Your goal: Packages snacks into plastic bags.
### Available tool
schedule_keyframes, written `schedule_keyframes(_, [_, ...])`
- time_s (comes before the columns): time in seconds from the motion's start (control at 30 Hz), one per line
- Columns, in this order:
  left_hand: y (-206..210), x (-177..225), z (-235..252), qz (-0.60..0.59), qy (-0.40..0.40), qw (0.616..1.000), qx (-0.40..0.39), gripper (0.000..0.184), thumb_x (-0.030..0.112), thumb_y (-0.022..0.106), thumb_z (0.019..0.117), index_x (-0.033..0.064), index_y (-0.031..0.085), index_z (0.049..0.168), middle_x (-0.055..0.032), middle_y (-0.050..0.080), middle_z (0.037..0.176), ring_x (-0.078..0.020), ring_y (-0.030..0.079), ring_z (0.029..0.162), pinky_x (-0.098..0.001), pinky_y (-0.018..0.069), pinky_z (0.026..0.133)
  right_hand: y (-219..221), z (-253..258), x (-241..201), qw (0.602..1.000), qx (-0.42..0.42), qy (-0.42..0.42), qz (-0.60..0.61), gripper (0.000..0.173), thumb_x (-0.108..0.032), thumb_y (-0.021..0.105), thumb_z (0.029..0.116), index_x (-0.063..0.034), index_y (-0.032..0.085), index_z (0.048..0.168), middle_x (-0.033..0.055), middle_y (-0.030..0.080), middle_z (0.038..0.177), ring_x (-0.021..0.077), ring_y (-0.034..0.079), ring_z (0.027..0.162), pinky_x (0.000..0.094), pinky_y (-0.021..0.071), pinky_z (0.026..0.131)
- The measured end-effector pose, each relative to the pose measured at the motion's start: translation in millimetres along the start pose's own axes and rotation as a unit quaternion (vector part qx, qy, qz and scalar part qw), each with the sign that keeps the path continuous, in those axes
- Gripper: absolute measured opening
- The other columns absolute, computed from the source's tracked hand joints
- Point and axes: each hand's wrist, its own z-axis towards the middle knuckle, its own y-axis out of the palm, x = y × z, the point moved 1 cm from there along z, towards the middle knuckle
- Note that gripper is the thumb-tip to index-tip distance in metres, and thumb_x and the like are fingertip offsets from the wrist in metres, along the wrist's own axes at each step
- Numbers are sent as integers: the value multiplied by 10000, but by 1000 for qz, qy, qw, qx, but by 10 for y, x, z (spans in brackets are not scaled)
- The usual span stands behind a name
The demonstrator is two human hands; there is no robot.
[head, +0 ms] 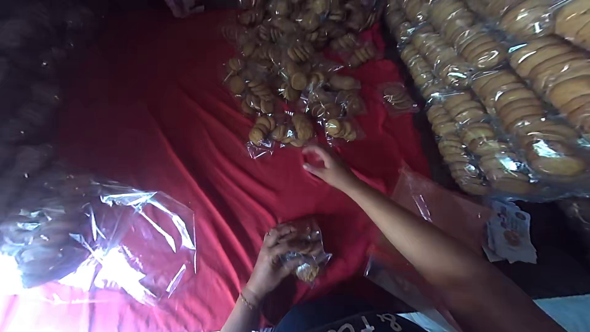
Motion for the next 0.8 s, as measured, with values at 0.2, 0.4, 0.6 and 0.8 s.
schedule_keyframes(0.2, [-16,-17,-61,-40,-4,999,25,225,359,714,942,190,763,1082,-23,636,1367,-166,481,1395,-366,367,1197,-26,884,293,982,79,-26,-169,451,-120,810,839,-7,652,1246,255,594,1349,456,580,1239,641,470,1006])
schedule_keyframes(0.4, [-60,-29,201,-46,-10,998,44,206,383,724,929,209,776,1024,3,666,1314,-221,409,1443,-420,266,1236,-117,146,270,970,164,-7,180,187,-105,499,1028,-3,589,1156,75,640,1083,83,621,917,277,543,805])
schedule_keyframes(0.6, [6,-149,359,120,52,991,33,261,541,663,930,338,753,1069,-91,525,1490,-378,207,1537,-655,41,1226,542,-646,231,947,-66,-58,309,333,-251,545,1012,38,686,1097,93,686,1238,90,628,1181,274,512,1018])
schedule_keyframes(0.8, [-26,-125,375,-20,-9,1000,15,290,421,674,962,163,747,1071,-98,550,1390,-188,361,1464,-374,293,1234,539,-1148,128,958,-83,-148,232,1279,-923,470,745,70,307,1535,229,390,1578,239,383,1471,413,360,1196])
